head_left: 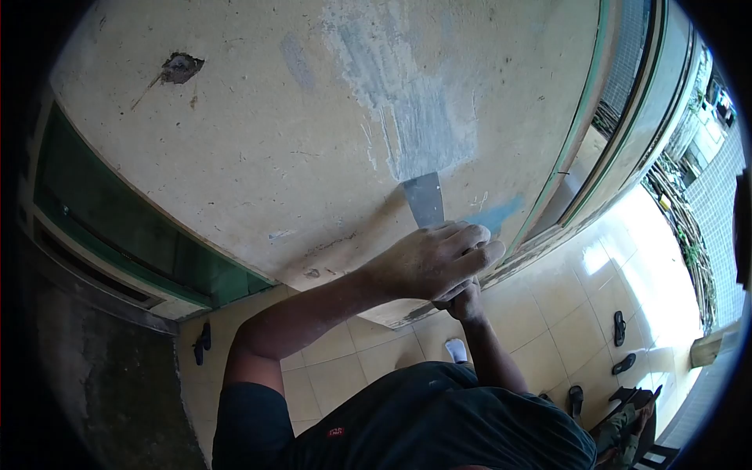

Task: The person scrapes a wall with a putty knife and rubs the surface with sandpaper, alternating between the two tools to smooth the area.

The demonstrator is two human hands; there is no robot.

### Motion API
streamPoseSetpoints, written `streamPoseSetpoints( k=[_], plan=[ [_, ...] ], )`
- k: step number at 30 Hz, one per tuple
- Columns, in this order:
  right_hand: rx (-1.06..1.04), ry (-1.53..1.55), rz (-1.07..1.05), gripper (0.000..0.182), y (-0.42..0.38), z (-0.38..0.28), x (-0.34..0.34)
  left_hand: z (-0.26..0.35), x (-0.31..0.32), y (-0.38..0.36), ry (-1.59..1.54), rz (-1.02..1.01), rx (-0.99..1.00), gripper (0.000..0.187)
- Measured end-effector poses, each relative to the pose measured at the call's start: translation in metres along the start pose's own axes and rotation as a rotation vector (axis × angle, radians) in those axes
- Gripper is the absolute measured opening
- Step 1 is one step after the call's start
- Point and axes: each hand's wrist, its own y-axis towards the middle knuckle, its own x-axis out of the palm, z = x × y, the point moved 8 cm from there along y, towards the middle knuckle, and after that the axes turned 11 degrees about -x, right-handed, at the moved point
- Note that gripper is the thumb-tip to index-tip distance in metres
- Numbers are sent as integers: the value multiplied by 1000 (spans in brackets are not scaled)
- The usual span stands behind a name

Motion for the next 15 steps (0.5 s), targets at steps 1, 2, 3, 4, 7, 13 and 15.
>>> streamPoseSetpoints(
  k=[1,2,3,4,7,13,15],
  plan=[
    [-1,2,7,17,2,3,-3,-1,4,4,37,-36,53,40],
    [-37,-28,-64,17,6,5,2,-3,3,9,107,-27,83,42],
    [-71,-56,-135,18,10,5,8,-7,0,12,102,-34,82,42],
    [-82,16,-218,23,11,-6,29,-13,2,14,131,-84,63,43],
    [-196,-184,-191,30,12,-16,38,-22,-2,18,189,-21,78,46],
    [-198,-199,-161,21,8,-32,48,-39,0,27,349,-131,106,41],
    [-198,-229,-156,22,12,-31,47,-42,5,30,410,-94,143,29]
  ],
)
